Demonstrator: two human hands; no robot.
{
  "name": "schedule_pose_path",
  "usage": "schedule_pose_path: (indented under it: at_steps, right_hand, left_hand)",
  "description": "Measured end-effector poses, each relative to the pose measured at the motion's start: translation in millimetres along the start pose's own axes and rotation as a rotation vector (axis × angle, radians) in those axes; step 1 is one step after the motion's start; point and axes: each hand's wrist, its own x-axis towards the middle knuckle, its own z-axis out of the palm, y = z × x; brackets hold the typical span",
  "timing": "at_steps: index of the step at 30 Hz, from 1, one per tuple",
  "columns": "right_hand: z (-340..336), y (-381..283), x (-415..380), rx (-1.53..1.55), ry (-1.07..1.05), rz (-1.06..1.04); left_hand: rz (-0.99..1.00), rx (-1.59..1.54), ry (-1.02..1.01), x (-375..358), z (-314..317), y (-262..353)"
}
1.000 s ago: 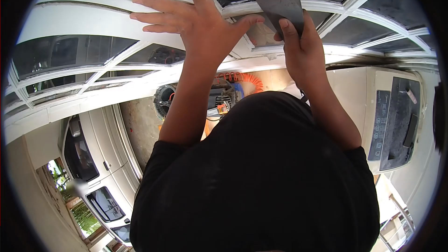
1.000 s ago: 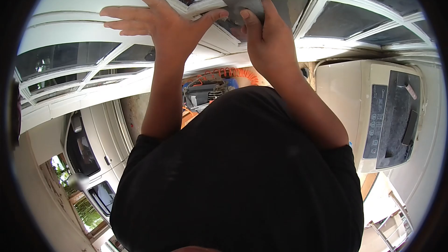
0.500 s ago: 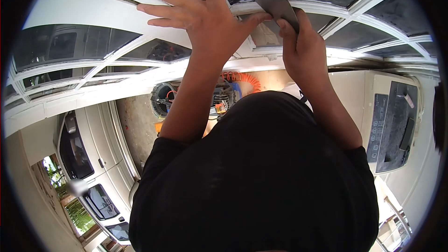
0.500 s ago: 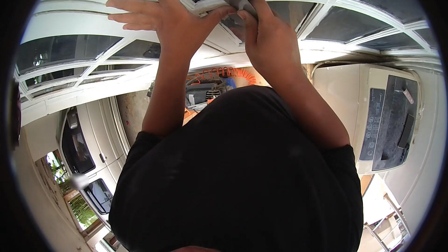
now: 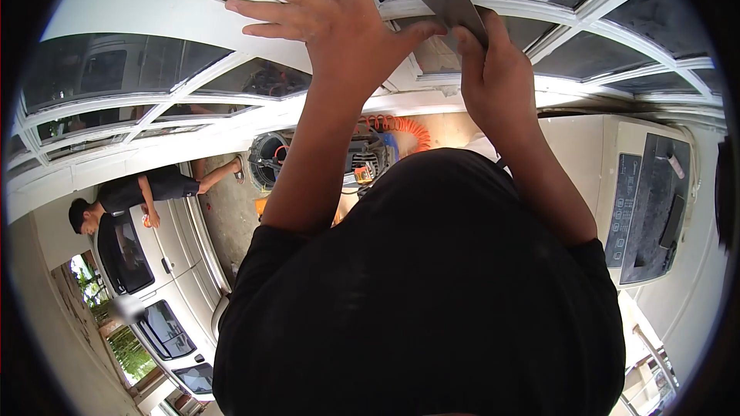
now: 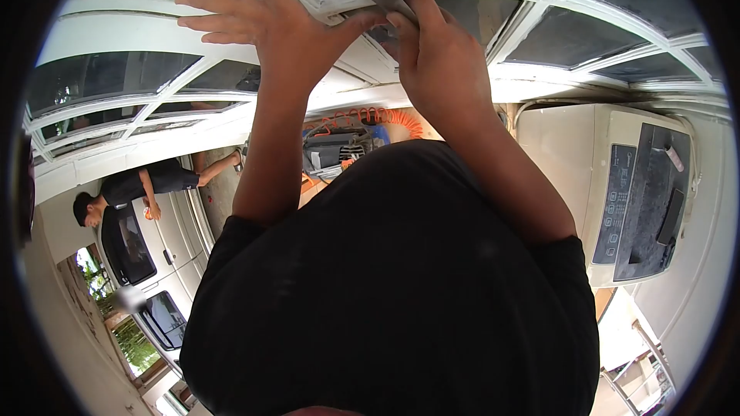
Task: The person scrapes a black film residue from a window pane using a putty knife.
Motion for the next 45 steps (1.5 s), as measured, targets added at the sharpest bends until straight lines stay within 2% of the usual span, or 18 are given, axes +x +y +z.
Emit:
schedule_pose_path:
  at_steps: [4,7,9,15,17,20,23,25,26,28,29,31,33,35,38,45]
  right_hand:
    - [0,1,1,-0.069,0.022,-0.077]
    - [-2,3,1,-0.009,0.013,-0.029]
    - [1,1,1,-0.074,0.01,-0.096]
    - [-2,-1,4,-0.036,-0.004,-0.053]
    - [-1,3,1,-0.031,-0.006,-0.043]
    - [-3,5,7,-0.023,-0.004,-0.06]
    - [-11,8,6,0.09,-0.066,0.03]
    - [-10,10,5,0.311,-0.09,0.136]
    - [-12,5,6,0.295,-0.101,0.127]
    - [-15,-9,3,0.634,-0.198,0.465]
    - [-15,-12,1,0.619,-0.204,0.461]
    - [-14,-15,-2,0.856,-0.212,0.589]
    - [-12,-21,-4,0.886,-0.2,0.675]
    - [-7,-24,-5,1.054,-0.179,0.761]
    - [3,-21,-7,1.112,-0.186,0.748]
    - [7,-19,-7,1.097,-0.175,0.691]
  left_hand:
    - [0.024,-0.089,-0.013,0,-4,1]
    - [0.024,-0.086,-0.012,3,-6,1]
    - [0.03,-0.082,-0.018,-1,-6,3]
    - [0.067,-0.062,-0.022,-2,-2,-3]
    - [0.098,-0.189,0.032,0,-3,-2]
    - [0.116,-0.126,0.027,-1,-3,-3]
    - [0.127,-0.075,0.037,-1,4,-5]
    - [0.113,-0.111,0.027,-1,3,-4]
    - [0.117,-0.136,0.023,-1,3,-4]
    - [0.127,-0.151,0.038,-2,4,-6]
    - [0.156,-0.155,0.046,-3,5,-7]
    - [0.148,-0.164,0.031,-4,4,-9]
    - [0.149,-0.171,0.006,-6,2,-12]
    - [0.223,-0.169,0.039,-6,0,-18]
    - [0.232,-0.118,-0.024,-7,-1,-25]
    - [0.261,-0.146,0.01,-8,5,-28]
